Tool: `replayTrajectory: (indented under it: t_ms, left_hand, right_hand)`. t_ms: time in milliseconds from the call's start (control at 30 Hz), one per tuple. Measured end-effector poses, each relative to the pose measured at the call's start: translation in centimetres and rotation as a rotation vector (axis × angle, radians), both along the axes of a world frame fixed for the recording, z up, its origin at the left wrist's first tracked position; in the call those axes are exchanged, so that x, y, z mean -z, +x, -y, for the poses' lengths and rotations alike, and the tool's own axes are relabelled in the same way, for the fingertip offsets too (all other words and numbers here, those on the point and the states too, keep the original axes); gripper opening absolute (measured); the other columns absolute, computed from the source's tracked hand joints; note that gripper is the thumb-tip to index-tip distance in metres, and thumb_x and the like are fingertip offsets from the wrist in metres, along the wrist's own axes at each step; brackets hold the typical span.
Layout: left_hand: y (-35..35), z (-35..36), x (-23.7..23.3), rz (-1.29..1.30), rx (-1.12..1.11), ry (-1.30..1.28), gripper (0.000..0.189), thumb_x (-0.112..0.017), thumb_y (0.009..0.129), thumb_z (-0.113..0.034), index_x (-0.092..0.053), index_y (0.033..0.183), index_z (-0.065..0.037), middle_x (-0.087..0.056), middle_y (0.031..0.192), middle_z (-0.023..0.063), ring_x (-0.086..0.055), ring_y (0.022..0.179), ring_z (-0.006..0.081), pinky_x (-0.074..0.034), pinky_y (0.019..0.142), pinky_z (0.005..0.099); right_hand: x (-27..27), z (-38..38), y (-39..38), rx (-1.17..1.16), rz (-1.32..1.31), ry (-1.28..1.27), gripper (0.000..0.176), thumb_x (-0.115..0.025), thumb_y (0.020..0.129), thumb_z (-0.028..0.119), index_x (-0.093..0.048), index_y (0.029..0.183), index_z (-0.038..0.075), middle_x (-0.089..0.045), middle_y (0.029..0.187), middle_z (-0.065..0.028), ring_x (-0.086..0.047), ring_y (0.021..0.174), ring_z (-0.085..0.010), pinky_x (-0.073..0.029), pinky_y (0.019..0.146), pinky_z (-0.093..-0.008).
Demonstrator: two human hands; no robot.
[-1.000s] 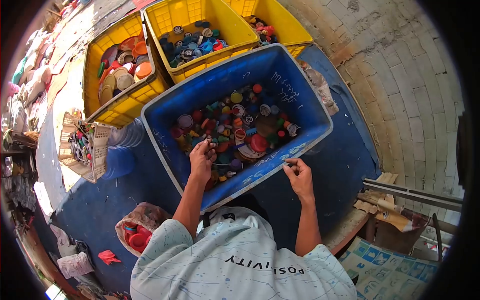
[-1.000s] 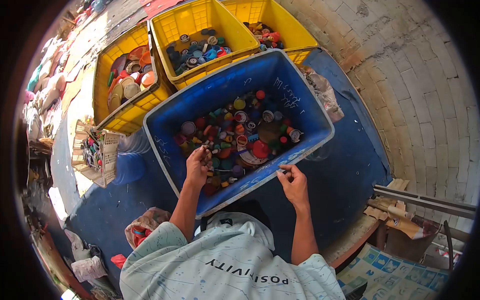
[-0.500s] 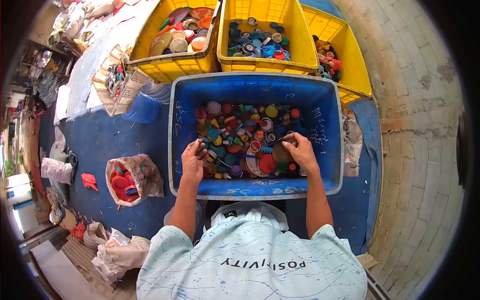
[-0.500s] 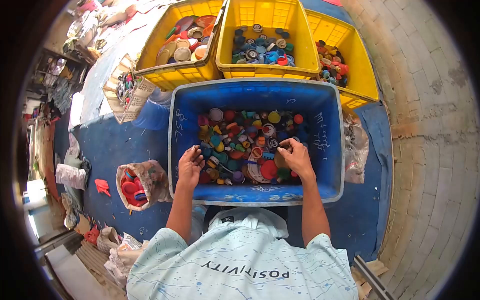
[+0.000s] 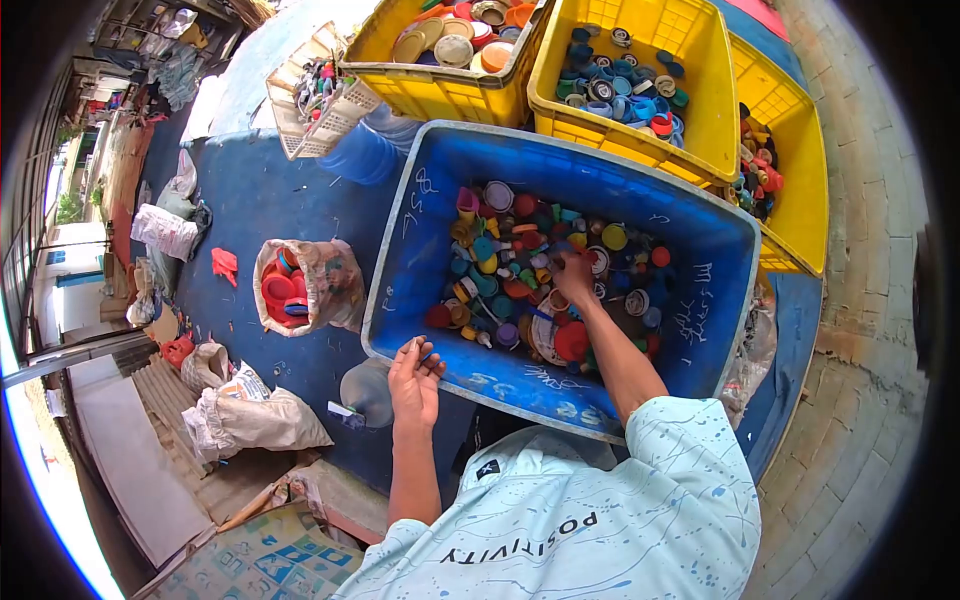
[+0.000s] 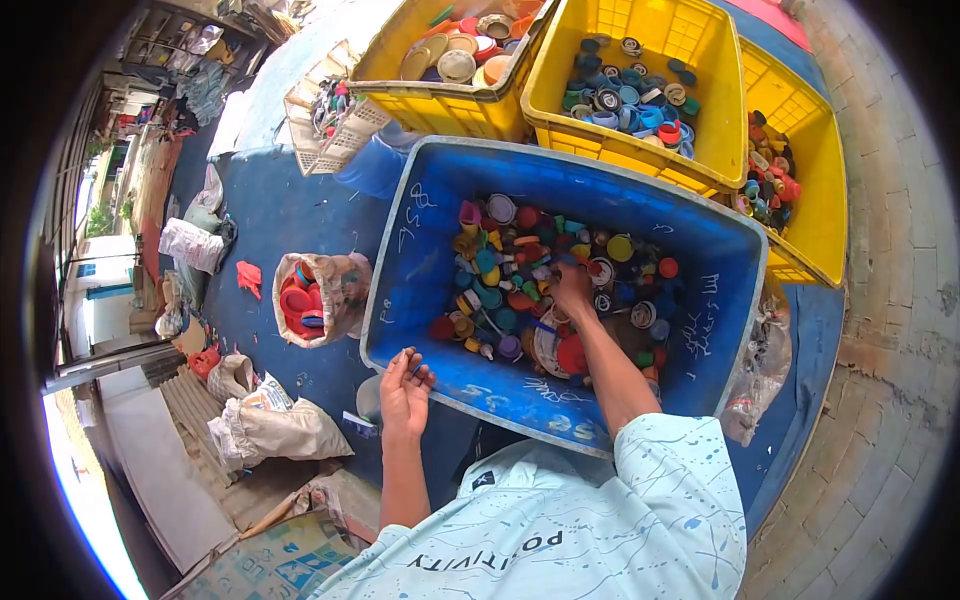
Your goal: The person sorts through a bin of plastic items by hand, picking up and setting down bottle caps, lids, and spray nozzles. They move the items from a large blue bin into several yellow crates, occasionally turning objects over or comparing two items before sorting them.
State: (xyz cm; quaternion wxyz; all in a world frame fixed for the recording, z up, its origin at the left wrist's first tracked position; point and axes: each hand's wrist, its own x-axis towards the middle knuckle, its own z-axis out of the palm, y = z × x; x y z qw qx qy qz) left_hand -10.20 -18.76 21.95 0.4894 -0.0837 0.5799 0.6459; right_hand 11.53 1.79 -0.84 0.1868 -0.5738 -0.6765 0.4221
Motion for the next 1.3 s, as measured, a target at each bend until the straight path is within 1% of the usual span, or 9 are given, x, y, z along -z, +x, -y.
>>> replayTrajectory:
  t_ms: [267, 467, 567, 700, 767, 867, 967, 1067, 1300]
  left_hand:
    - [-0.5, -1.5, -0.2, 0.035, 0.089, -0.052, 0.014, -0.058, 0.093, -0.016, -0.058, 0.103, -0.006, -0.062, 0.092, 0.0047, -0.059, 0.081, 0.0137, -0.050, 0.074, 0.0303]
    - [-1.7, -3.0, 0.5, 0.056, 0.191, -0.100, 0.016, -0.058, 0.093, -0.019, -0.058, 0.104, -0.008, -0.062, 0.094, 0.0035, -0.058, 0.083, 0.0138, -0.047, 0.074, 0.0308]
    - [-1.8, -4.3, 1.2, 0.033, 0.280, -0.110, 0.017, -0.058, 0.093, -0.020, -0.059, 0.105, -0.008, -0.062, 0.094, 0.0031, -0.058, 0.083, 0.0138, -0.047, 0.074, 0.0310]
    - [-1.3, -7.2, 2.5, -0.012, 0.447, -0.111, 0.018, -0.060, 0.092, -0.021, -0.060, 0.104, -0.008, -0.062, 0.094, 0.0021, -0.057, 0.080, 0.0104, -0.047, 0.072, 0.0276]
    - [0.0, -8.7, 3.4, -0.043, 0.584, -0.107, 0.019, -0.062, 0.091, -0.021, -0.060, 0.104, -0.007, -0.062, 0.093, 0.0019, -0.057, 0.080, 0.0095, -0.047, 0.070, 0.0260]
    - [2.9, -10.4, 5.7, -0.119, 0.873, -0.074, 0.025, -0.067, 0.087, -0.020, -0.060, 0.106, -0.005, -0.063, 0.094, 0.0028, -0.059, 0.082, 0.0113, -0.047, 0.071, 0.0254]
    - [7.3, -11.0, 9.2, -0.342, 1.263, -0.003, 0.034, -0.071, 0.082, -0.022, -0.060, 0.106, -0.001, -0.064, 0.096, 0.0069, -0.061, 0.085, 0.0158, -0.048, 0.074, 0.0283]
    - [11.5, -10.7, 11.6, -0.664, 1.675, 0.046, 0.044, -0.072, 0.077, -0.023, -0.056, 0.111, -0.001, -0.063, 0.104, 0.0202, -0.061, 0.098, 0.0267, -0.047, 0.083, 0.0385]
    - [16.8, -8.3, 18.3, -1.248, 2.010, 0.325, 0.067, -0.070, 0.068, -0.012, -0.044, 0.129, -0.006, -0.054, 0.117, 0.0178, -0.051, 0.106, 0.0391, -0.042, 0.089, 0.0476]
  right_hand:
    - [3.2, -0.8, -5.6, -0.033, 0.250, 0.378, 0.026, -0.072, 0.074, 0.018, -0.067, 0.098, 0.012, -0.063, 0.104, -0.0108, -0.054, 0.103, -0.0318, -0.040, 0.087, -0.0494]
    - [4.4, -1.5, -7.7, -0.042, 0.338, 0.286, 0.027, -0.071, 0.073, 0.017, -0.067, 0.100, 0.014, -0.064, 0.106, -0.0068, -0.052, 0.103, -0.0305, -0.036, 0.088, -0.0520]
    - [3.4, -1.8, -7.0, -0.068, 0.309, 0.279, 0.023, -0.068, 0.076, 0.014, -0.068, 0.098, 0.014, -0.066, 0.101, -0.0085, -0.057, 0.092, -0.0324, -0.041, 0.082, -0.0491]
    - [1.9, -2.9, -3.9, 0.069, 0.004, 0.118, 0.019, -0.068, 0.080, 0.013, -0.070, 0.098, 0.009, -0.069, 0.088, -0.0107, -0.063, 0.078, -0.0254, -0.048, 0.073, -0.0370]
    - [-2.5, -3.1, -1.4, 0.227, -0.129, -0.009, 0.020, -0.069, 0.082, 0.015, -0.070, 0.099, 0.005, -0.069, 0.082, -0.0100, -0.064, 0.073, -0.0195, -0.049, 0.069, -0.0305]
    - [-8.7, -2.6, 4.4, 0.396, -0.316, -0.206, 0.025, -0.069, 0.082, 0.019, -0.069, 0.099, 0.001, -0.070, 0.082, -0.0085, -0.064, 0.074, -0.0158, -0.049, 0.068, -0.0304]
    - [-14.4, 0.0, 9.1, 0.547, -0.361, -0.062, 0.026, -0.069, 0.083, 0.019, -0.069, 0.100, -0.001, -0.069, 0.087, -0.0058, -0.062, 0.079, -0.0097, -0.048, 0.073, -0.0253]
    - [-17.1, 3.3, 12.9, 0.722, -0.468, -0.042, 0.023, -0.069, 0.084, 0.016, -0.068, 0.101, 0.000, -0.068, 0.087, -0.0043, -0.061, 0.077, -0.0082, -0.048, 0.070, -0.0227]
    - [-19.7, 10.8, 16.0, 0.987, -0.745, -0.124, 0.018, -0.068, 0.086, 0.012, -0.065, 0.100, 0.000, -0.066, 0.084, -0.0019, -0.056, 0.068, -0.0041, -0.044, 0.061, -0.0185]
